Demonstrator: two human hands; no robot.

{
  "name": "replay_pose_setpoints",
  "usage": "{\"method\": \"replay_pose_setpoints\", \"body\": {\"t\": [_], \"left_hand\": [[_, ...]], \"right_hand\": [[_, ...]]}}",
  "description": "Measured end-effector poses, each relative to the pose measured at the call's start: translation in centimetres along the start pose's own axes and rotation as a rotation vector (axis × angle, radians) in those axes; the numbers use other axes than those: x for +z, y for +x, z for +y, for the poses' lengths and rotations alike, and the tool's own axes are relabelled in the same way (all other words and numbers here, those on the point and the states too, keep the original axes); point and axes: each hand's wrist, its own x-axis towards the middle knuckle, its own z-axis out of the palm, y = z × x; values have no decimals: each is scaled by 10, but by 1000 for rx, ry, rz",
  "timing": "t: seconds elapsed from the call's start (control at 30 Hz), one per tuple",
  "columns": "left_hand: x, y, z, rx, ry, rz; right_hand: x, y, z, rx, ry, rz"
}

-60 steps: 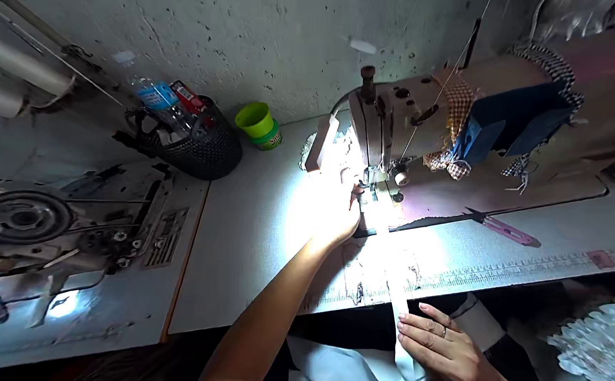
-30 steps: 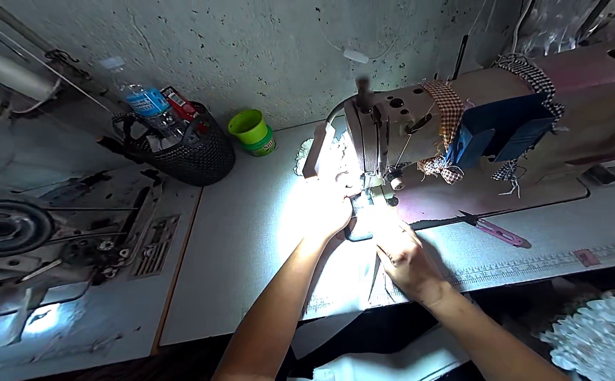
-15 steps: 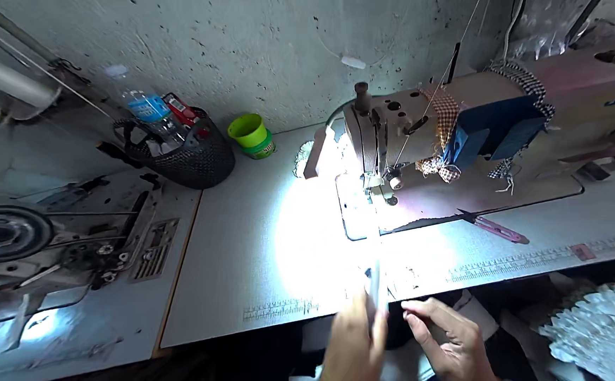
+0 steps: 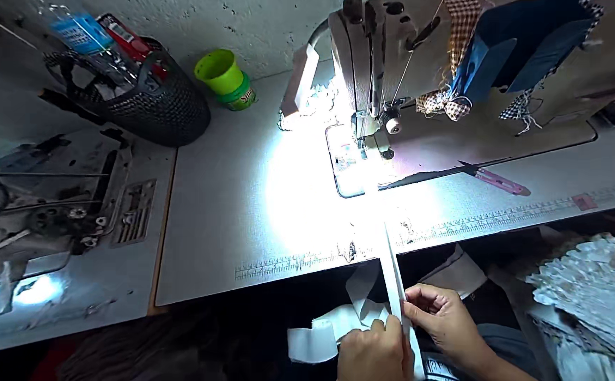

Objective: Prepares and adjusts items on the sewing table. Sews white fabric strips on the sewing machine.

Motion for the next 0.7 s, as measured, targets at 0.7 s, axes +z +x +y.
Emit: {"method": "replay_pose_setpoints", "body": {"t": [0.7], "left_hand": [[8,14,-18,22,-379,-52]], "right_hand": [[-7,1,-5,-73,-148,-46]]}}
